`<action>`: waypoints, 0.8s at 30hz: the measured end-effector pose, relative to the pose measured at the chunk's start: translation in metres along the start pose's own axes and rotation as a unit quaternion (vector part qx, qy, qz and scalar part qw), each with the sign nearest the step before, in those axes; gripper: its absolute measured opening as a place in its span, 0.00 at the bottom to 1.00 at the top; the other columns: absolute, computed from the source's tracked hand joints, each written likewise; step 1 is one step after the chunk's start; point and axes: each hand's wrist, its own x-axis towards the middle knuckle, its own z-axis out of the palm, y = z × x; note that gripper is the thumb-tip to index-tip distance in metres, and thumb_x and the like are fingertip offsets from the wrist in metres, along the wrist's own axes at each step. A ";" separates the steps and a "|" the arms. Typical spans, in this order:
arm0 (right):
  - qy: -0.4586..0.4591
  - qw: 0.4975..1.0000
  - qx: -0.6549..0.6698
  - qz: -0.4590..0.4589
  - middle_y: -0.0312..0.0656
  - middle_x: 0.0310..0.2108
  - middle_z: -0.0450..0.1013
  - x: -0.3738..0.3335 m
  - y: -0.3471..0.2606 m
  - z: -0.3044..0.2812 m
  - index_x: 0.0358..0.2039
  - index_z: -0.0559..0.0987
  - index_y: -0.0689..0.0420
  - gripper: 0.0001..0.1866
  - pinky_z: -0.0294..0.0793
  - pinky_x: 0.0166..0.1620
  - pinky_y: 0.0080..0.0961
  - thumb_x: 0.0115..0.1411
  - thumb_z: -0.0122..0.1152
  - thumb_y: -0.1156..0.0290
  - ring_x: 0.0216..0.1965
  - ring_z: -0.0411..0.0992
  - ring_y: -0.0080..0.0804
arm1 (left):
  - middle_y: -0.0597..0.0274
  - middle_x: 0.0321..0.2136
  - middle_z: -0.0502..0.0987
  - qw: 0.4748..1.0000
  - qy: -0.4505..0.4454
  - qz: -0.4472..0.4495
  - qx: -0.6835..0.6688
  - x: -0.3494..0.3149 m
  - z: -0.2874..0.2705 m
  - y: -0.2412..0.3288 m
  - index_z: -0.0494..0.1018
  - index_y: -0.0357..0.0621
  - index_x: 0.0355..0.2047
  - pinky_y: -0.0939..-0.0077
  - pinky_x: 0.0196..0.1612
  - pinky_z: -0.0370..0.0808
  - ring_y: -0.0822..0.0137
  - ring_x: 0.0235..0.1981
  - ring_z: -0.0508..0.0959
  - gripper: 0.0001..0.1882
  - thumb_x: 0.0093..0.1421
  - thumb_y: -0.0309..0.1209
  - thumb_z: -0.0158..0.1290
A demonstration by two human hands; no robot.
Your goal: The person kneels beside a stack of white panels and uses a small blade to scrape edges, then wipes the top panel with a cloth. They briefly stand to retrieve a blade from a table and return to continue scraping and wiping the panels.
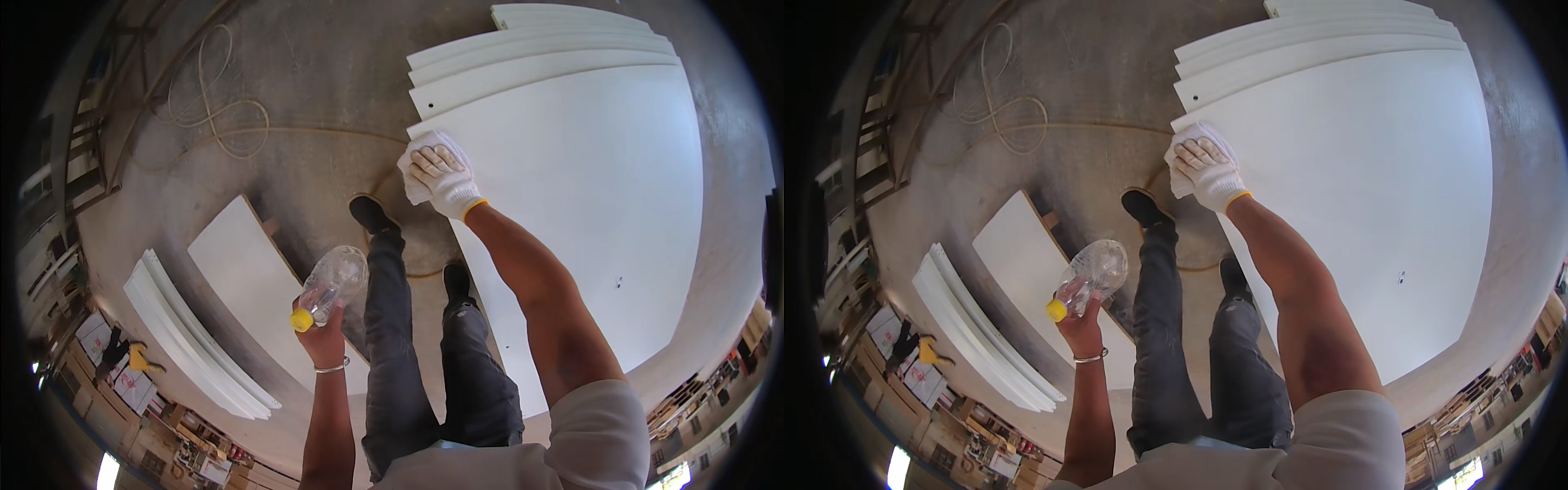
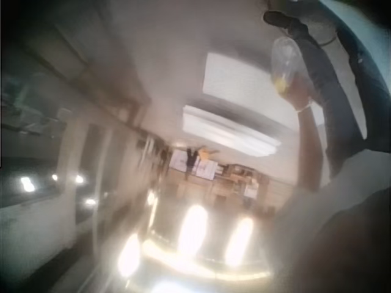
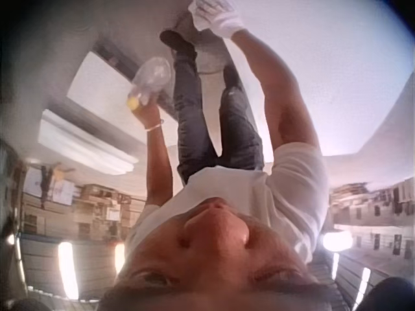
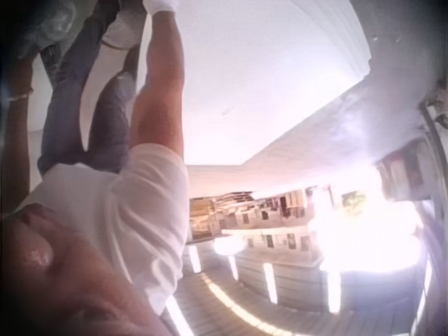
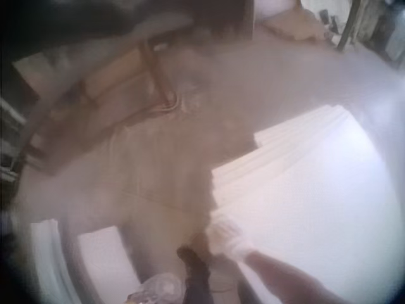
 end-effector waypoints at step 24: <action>0.271 0.441 0.479 0.709 0.43 0.69 0.69 0.060 0.070 -0.100 0.74 0.65 0.51 0.27 0.66 0.70 0.32 0.79 0.51 0.58 0.71 0.65 0.37 | 0.55 0.49 0.81 0.992 -0.078 0.033 0.093 0.383 -0.117 0.167 0.78 0.37 0.52 0.63 0.60 0.76 0.58 0.52 0.81 0.23 0.56 0.26 0.71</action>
